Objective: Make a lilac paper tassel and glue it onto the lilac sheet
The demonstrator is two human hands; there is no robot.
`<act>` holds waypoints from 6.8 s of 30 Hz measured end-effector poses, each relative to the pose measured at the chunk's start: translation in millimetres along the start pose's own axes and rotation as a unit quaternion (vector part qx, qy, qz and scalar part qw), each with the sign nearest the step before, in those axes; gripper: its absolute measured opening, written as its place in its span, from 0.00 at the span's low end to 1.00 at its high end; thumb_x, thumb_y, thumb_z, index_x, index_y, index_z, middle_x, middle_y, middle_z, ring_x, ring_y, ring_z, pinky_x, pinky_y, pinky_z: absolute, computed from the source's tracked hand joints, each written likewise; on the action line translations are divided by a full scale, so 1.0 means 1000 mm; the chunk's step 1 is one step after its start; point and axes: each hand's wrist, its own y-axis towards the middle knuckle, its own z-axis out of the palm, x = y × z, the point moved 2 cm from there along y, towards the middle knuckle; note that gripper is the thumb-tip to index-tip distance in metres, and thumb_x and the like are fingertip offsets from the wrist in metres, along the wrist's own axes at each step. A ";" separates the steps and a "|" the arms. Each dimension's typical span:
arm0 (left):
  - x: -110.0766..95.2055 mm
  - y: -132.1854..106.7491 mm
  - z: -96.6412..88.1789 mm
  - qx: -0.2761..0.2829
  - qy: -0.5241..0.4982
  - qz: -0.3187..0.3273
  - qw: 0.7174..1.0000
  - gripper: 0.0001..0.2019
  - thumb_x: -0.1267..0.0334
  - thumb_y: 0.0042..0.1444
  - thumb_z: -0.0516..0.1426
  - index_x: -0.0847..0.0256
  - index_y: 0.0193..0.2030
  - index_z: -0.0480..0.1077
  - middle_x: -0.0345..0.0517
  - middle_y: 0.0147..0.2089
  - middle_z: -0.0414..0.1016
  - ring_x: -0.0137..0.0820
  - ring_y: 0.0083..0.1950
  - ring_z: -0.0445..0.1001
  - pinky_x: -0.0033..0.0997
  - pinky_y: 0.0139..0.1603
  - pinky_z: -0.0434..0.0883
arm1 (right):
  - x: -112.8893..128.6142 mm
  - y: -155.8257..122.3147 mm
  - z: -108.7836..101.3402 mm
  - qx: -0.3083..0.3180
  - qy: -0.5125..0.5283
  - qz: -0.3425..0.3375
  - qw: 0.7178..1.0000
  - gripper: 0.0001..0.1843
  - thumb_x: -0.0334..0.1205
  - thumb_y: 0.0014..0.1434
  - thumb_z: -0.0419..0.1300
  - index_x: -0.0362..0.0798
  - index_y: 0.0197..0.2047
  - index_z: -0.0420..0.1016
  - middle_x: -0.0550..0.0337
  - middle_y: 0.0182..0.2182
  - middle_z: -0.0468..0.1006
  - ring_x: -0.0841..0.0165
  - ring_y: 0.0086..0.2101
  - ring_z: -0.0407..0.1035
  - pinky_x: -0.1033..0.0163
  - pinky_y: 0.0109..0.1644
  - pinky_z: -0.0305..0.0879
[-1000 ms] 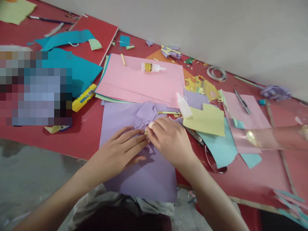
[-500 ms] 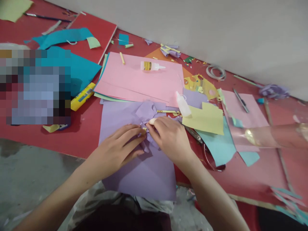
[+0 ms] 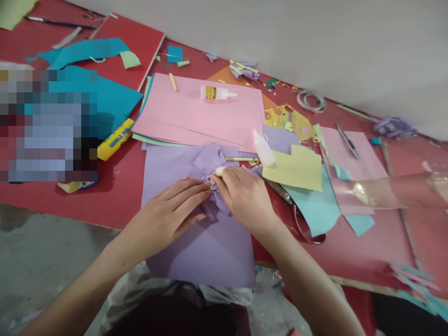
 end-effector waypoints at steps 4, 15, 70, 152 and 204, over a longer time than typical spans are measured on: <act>0.000 0.001 -0.001 -0.003 -0.004 -0.003 1.000 0.20 0.58 0.71 0.53 0.68 0.63 0.66 0.55 0.63 0.75 0.42 0.66 0.72 0.50 0.70 0.69 | 0.000 0.001 0.000 -0.006 0.003 -0.005 1.000 0.10 0.39 0.73 0.53 0.47 0.41 0.73 0.53 0.32 0.81 0.62 0.34 0.76 0.59 0.39 0.66; 0.004 0.007 -0.007 0.016 -0.006 0.004 1.000 0.18 0.58 0.71 0.53 0.68 0.61 0.69 0.53 0.60 0.77 0.40 0.63 0.73 0.49 0.70 0.68 | 0.000 0.000 0.000 -0.016 -0.022 -0.010 1.000 0.12 0.40 0.74 0.51 0.47 0.41 0.73 0.55 0.31 0.81 0.63 0.33 0.75 0.61 0.37 0.65; 0.041 0.063 -0.007 0.094 -0.144 -0.121 0.978 0.04 0.71 0.57 0.60 0.61 0.36 0.76 0.45 0.41 0.80 0.39 0.46 0.76 0.43 0.50 0.69 | 0.020 -0.012 0.001 -0.079 -0.031 -0.044 0.995 0.09 0.32 0.67 0.60 0.49 0.33 0.73 0.55 0.30 0.83 0.63 0.32 0.76 0.60 0.38 0.68; 0.043 0.094 -0.012 -0.051 -0.478 -0.225 0.848 0.14 0.52 0.54 0.67 0.62 0.39 0.78 0.43 0.32 0.80 0.31 0.34 0.79 0.27 0.35 0.73 | -0.002 -0.004 0.008 -0.161 0.594 0.296 0.731 0.10 0.47 0.63 0.67 0.49 0.40 0.81 0.62 0.28 0.83 0.69 0.26 0.77 0.63 0.31 0.79; 0.037 0.092 -0.012 -0.010 -0.379 -0.205 0.902 0.15 0.60 0.57 0.65 0.58 0.50 0.71 0.40 0.37 0.77 0.28 0.37 0.76 0.29 0.44 0.73 | -0.012 -0.006 0.011 -0.192 0.560 0.324 0.738 0.12 0.46 0.58 0.71 0.54 0.45 0.83 0.61 0.41 0.84 0.64 0.43 0.78 0.58 0.49 0.75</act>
